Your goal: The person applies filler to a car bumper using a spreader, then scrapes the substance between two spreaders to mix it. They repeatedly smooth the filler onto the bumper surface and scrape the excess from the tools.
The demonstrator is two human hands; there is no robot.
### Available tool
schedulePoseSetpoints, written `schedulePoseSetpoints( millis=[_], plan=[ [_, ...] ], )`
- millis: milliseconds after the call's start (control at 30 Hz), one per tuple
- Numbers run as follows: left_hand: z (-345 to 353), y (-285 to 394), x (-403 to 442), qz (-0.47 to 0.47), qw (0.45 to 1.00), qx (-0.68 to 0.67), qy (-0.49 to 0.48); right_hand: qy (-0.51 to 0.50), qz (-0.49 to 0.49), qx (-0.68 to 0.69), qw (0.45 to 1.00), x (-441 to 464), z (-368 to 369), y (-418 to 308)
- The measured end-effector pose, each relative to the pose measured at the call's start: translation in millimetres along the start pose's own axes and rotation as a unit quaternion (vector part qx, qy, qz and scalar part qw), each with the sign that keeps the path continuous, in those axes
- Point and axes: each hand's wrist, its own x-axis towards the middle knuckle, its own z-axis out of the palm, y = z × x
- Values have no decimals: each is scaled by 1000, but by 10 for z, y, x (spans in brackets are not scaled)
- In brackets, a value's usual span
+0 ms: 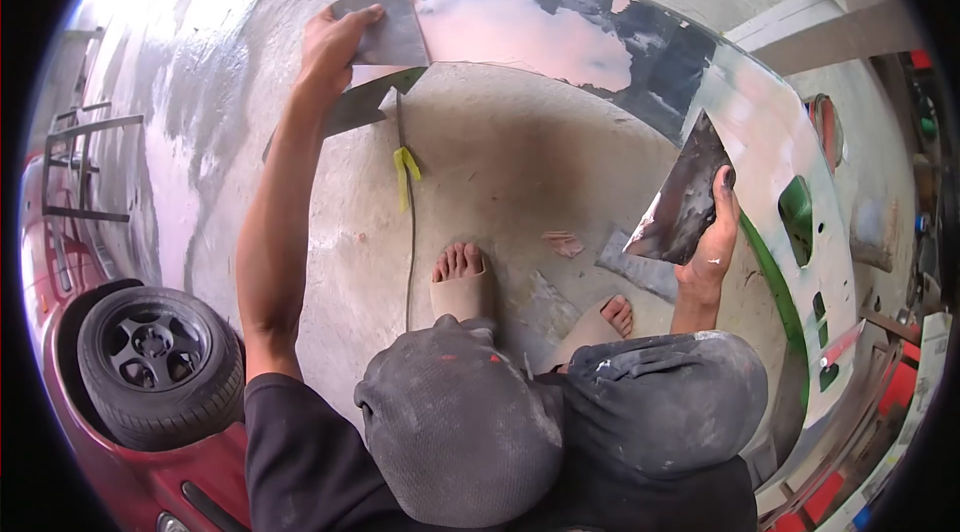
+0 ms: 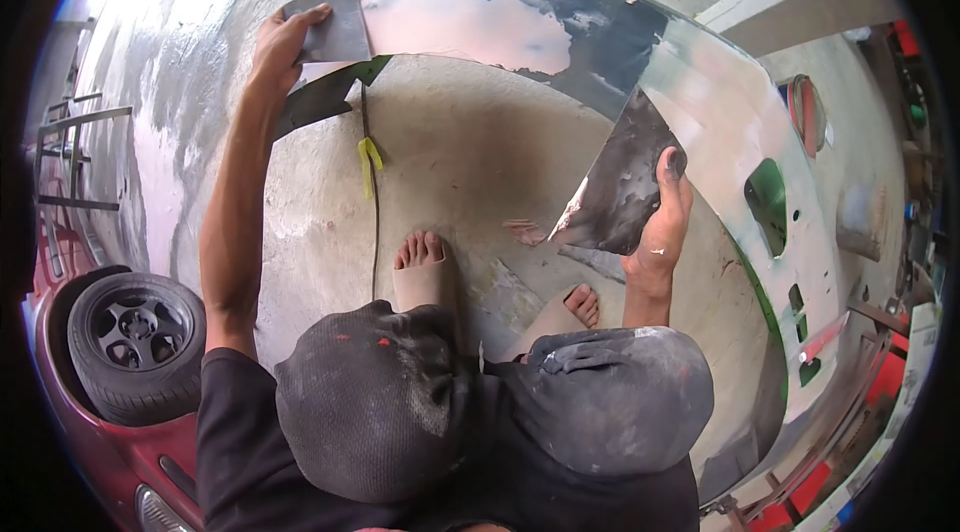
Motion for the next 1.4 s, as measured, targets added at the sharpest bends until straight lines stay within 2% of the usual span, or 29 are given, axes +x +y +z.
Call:
schedulePoseSetpoints(
  millis=[133,167,267,367,500,600,700,767,833,867,1000,1133,1233,1333,1400],
  plan=[
    [-106,-36,5,0,1000,-1,-8,-4,1,-6,1000,39,-6,39],
    [-156,-86,73,-22,999,0,28,4,-4,-3,1000,27,-21,41],
    [-140,-94,70,-40,999,-20,15,27,-4,7,1000,-11,-23,5],
    [70,-7,9,20,1000,-19,10,14,0,6,1000,1,-16,17],
    [62,-18,59,-2,999,-38,-16,-4,4,0,1000,34,74,40],
    [-47,-42,37,-15,999,-8,39,-12,-4,23,1000,-14,67,-14],
    [21,-61,112,-8,1000,-17,13,-1,5,24,1000,8,-1,18],
    [187,141,-125,-4,999,32,38,-28,19,24,999,-4,88,31],
    [211,4,63,6,1000,-15,10,-69,20,17,997,36,170,64],
    [206,-65,161,13,999,-36,-6,-67,21,15,997,31,198,57],
    [91,-36,100,-10,999,20,28,-34,8,33,999,-8,155,7],
    [98,-119,153,5,1000,-15,9,-10,11,57,998,-57,35,-60],
    [253,-32,155,22,1000,-11,-18,13,1,2,1000,-5,54,12],
    [341,19,170,33,999,-16,-35,-46,21,37,998,42,74,58],
    [220,28,186,23,999,13,-32,-18,6,31,999,19,67,44]
  ],
)
